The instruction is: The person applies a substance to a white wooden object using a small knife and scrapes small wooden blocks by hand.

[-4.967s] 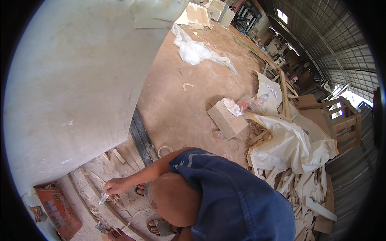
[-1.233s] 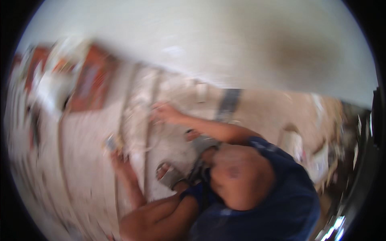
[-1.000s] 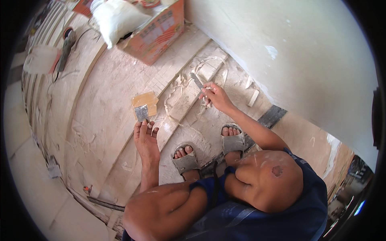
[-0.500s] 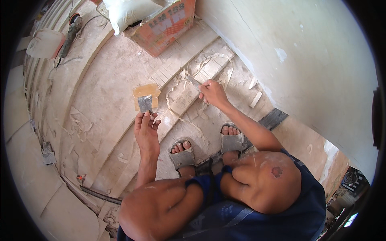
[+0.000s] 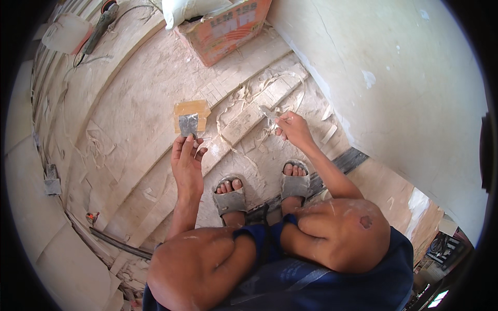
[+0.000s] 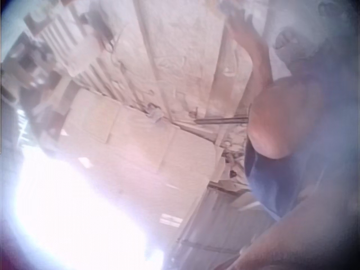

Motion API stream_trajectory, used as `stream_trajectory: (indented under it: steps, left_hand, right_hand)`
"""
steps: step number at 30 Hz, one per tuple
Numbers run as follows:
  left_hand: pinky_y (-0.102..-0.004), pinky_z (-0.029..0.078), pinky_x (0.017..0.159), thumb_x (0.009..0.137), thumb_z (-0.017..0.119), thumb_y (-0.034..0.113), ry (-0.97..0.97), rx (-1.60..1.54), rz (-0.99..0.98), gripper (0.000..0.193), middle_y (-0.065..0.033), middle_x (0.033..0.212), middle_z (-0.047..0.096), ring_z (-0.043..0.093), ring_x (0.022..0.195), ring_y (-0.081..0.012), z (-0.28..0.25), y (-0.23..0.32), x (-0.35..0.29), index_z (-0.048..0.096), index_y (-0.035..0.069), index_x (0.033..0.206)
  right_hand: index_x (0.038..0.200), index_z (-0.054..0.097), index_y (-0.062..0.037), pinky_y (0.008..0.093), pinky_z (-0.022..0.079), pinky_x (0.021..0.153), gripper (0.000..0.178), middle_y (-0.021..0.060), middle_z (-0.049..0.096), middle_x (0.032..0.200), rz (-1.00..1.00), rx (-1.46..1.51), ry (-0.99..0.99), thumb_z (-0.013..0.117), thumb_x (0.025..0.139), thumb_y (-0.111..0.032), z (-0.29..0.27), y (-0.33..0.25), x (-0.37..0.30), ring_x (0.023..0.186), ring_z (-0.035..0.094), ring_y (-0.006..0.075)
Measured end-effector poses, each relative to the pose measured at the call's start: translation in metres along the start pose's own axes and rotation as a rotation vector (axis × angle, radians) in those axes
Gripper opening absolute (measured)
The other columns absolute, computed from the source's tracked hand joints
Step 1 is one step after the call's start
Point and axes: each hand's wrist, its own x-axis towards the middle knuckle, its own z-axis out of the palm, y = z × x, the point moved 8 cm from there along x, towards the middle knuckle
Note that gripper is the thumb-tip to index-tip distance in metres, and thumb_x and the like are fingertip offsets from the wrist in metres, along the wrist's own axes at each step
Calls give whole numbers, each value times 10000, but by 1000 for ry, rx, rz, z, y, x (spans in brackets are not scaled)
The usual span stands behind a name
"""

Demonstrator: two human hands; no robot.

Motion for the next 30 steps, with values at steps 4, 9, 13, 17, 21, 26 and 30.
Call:
stream_trajectory:
  steps: [4,9,13,17,21,26,30]
  left_hand:
    - [-282,445,757,894,567,126,-10,-4,-6,111,21,946,566,555,913,-120,-1,-4,1,528,113,997]
    - [-283,452,755,894,566,114,-18,-3,-26,105,20,944,571,565,899,-122,6,-10,1,529,120,992]
    - [-284,454,757,893,569,112,2,-12,-6,108,18,950,577,568,893,-122,5,-4,-1,533,120,994]
    - [-283,455,756,891,574,117,34,4,3,111,20,949,580,566,894,-117,-4,-2,0,540,115,997]
    - [-282,453,758,889,577,125,20,-9,-3,117,20,943,572,561,898,-115,-6,-2,-1,542,115,1000]
    - [-278,448,763,889,579,129,-4,-12,-6,121,21,951,565,555,907,-114,3,-1,-2,539,115,1002]
    - [-278,445,760,889,577,127,-17,-24,5,123,23,956,565,552,908,-113,3,0,-1,538,114,1005]
  right_hand:
    - [992,608,-8,247,418,458,197,68,636,632,-263,-46,155,564,887,-170,-15,-27,-1,493,556,102]
    - [1087,630,-86,331,489,511,258,86,614,726,-849,-645,498,579,834,-95,-12,-80,1,552,604,196]
    - [1107,633,-107,321,531,524,343,66,599,830,-1014,-927,419,588,773,-45,10,-72,11,630,629,213]
    - [1162,597,-110,318,535,508,417,56,572,832,-975,-986,389,576,755,-23,8,-61,8,609,623,208]
    - [1207,565,-122,331,526,491,457,58,555,822,-892,-947,314,555,763,-16,0,-59,3,581,613,218]
    - [1200,571,-134,347,522,502,425,63,553,821,-800,-919,276,534,792,-22,-13,-41,-6,592,610,237]
    - [1188,583,-138,341,517,524,390,69,559,815,-782,-857,274,528,817,-32,-18,-38,-20,602,612,242]
